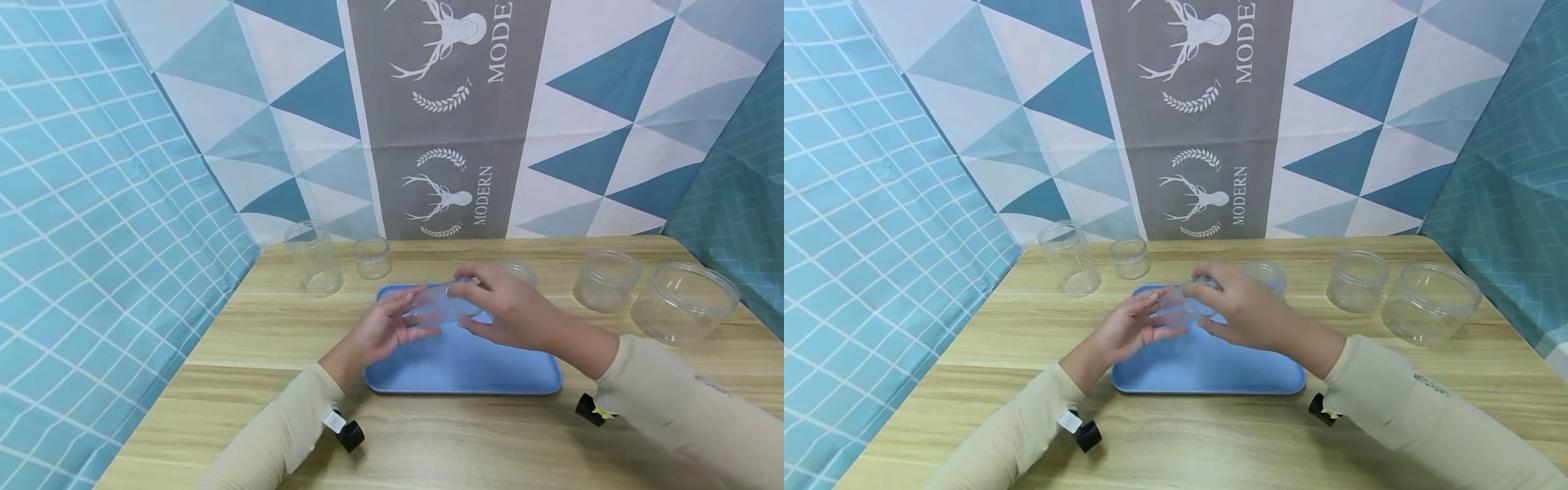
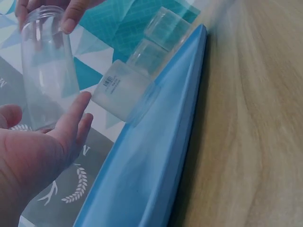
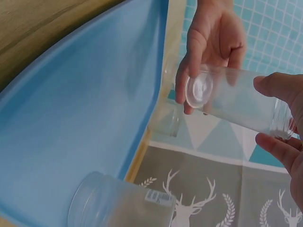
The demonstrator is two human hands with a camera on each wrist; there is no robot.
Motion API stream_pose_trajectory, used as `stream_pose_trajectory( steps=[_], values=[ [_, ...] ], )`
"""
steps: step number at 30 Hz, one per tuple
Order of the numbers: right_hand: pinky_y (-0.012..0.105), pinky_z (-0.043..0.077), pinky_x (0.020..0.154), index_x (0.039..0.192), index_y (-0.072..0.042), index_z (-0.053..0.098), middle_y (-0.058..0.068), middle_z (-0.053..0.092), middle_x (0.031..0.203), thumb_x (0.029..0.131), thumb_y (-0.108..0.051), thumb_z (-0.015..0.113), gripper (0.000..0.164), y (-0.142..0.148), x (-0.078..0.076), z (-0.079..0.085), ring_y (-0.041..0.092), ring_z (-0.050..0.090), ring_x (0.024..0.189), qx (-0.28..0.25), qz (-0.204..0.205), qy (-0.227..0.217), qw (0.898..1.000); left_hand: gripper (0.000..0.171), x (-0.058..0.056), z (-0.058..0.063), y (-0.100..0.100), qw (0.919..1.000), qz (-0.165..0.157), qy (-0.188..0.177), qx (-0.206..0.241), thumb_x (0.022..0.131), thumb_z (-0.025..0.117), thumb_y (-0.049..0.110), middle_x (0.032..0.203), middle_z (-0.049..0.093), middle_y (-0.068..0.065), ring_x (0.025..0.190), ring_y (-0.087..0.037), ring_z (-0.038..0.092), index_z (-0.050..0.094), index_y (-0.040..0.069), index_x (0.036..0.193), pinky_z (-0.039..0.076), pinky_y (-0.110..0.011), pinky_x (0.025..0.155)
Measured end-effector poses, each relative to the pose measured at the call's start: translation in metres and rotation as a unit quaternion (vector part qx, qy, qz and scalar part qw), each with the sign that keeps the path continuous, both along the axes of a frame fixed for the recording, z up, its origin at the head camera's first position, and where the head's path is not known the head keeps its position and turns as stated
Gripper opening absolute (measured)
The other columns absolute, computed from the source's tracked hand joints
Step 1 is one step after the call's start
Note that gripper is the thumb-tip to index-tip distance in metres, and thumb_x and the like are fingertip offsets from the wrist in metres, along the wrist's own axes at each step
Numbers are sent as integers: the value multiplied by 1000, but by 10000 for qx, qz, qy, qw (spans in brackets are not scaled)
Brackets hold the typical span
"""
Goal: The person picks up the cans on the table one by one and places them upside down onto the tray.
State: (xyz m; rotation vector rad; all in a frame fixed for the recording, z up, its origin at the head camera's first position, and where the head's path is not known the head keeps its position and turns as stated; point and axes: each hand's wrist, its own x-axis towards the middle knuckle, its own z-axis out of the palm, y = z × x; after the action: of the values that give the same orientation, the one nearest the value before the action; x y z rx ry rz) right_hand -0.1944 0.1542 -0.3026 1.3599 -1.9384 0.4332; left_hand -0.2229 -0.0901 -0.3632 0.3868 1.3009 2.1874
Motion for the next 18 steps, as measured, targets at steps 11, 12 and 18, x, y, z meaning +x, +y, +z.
stream_pose_trajectory(
  steps=[11, 12, 18],
  values=[
    [40, 58, 73, 115, -8, 59, 17, 57, 112, 62, -9, 90, 61, -9, 1, -1, 30, 61, 97, -22, 13, -133, 9999, 44, 1, -5, -2, 9998, 123, 129, -102, 103, 46, 15, 130, 57, -14, 117, -30, 59, 37, -3, 143, 48, -47, 98],
    [41, 57, 74, 116, -8, 59, 17, 57, 113, 62, -9, 90, 62, -9, 2, -1, 30, 61, 98, -20, 9, -154, 9999, 44, 2, -5, -3, 9997, 134, 143, -110, 103, 46, 15, 130, 58, -14, 117, -30, 60, 37, -2, 142, 48, -47, 98],
    [40, 56, 82, 125, -5, 56, 14, 56, 118, 64, -14, 91, 71, -8, 5, 0, 28, 59, 107, 13, -157, -458, 9988, 40, 2, -5, -4, 9996, 185, 164, -126, 103, 45, 15, 128, 59, -13, 114, -30, 61, 39, 0, 139, 49, -46, 97]
  ],
)
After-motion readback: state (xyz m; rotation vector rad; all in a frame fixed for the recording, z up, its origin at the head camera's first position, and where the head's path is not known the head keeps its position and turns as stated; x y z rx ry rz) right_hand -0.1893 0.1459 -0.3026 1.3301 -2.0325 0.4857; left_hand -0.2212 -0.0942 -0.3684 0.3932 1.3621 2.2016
